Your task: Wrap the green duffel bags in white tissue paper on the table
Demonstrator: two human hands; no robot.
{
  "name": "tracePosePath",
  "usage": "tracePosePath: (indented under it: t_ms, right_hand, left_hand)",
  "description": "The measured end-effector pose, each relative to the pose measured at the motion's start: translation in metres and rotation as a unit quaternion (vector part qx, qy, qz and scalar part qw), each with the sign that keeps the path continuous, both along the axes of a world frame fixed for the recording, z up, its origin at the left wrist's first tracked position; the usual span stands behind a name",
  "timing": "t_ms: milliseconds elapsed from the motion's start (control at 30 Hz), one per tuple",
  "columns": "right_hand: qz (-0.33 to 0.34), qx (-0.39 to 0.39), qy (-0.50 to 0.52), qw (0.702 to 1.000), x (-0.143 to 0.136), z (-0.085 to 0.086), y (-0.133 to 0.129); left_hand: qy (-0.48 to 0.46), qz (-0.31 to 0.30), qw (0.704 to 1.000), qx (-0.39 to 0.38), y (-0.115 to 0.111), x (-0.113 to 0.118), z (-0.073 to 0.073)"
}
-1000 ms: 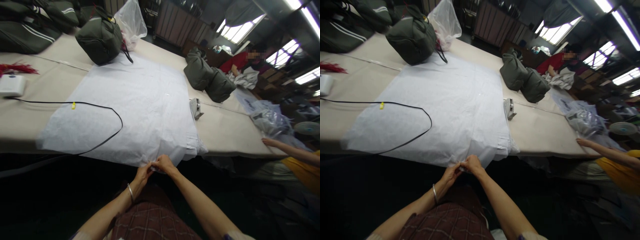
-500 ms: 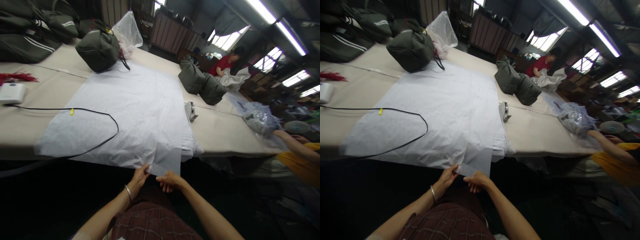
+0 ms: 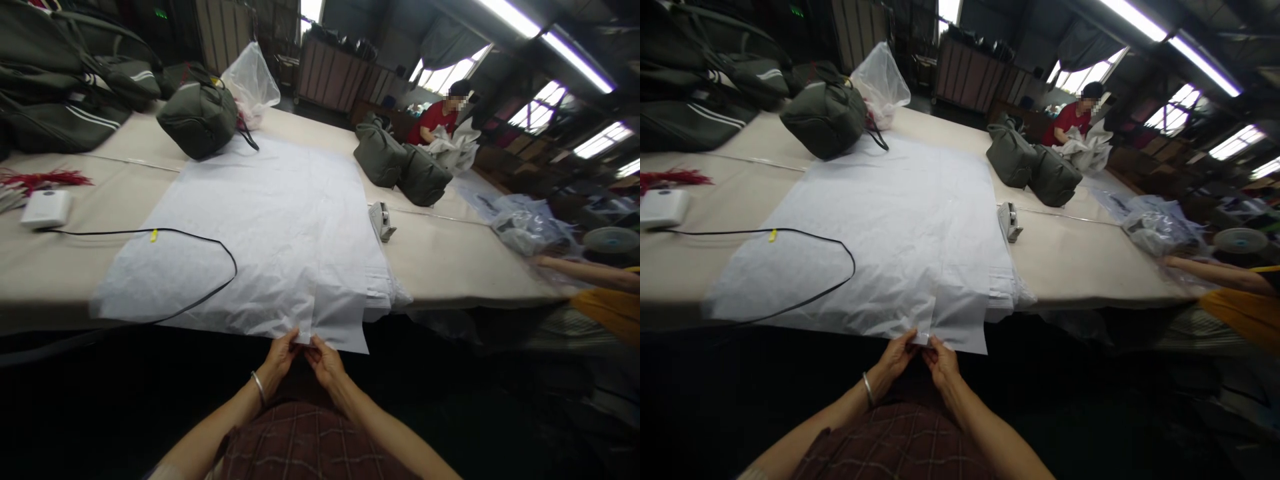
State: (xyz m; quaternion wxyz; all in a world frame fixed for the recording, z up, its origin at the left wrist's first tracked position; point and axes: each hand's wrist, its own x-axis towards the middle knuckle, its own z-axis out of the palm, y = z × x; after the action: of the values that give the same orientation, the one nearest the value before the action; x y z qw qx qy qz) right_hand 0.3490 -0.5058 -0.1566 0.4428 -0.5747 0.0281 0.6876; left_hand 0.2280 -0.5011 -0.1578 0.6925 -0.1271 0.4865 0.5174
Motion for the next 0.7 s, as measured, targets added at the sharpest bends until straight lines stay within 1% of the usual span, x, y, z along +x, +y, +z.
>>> tracePosePath:
  t_ms: [100,200,267,367,467,567,700]
  right_hand:
    - [0.006,0.007,0.011,1.000,0.004,0.006,-0.003]
    - [0.016,0.026,0.069,0.997,0.006,0.015,-0.006]
    - [0.020,0.022,0.087,0.996,0.004,0.018,-0.005]
    - [0.015,-0.018,0.030,0.999,-0.004,0.011,0.001]
    - [-0.002,-0.033,-0.017,0.999,-0.010,0.000,0.005]
    - [-0.013,-0.027,-0.028,0.999,-0.009,-0.006,0.002]
    - [-0.013,0.002,-0.001,1.000,0.000,-0.006,-0.004]
  left_hand:
    - [0.003,0.013,1.000,-0.002,-0.001,-0.003,0.000]
    - [-0.001,0.018,1.000,0.000,-0.002,-0.001,-0.001]
    - [-0.003,0.020,1.000,0.003,-0.002,0.001,-0.001]
    - [-0.004,0.022,1.000,0.003,-0.002,0.003,0.001]
    - [0.001,0.035,0.999,0.004,-0.003,-0.004,0.002]
    - [0.014,0.060,0.998,0.009,-0.003,-0.016,0.003]
    - [0.030,0.074,0.997,0.008,-0.005,-0.029,0.003]
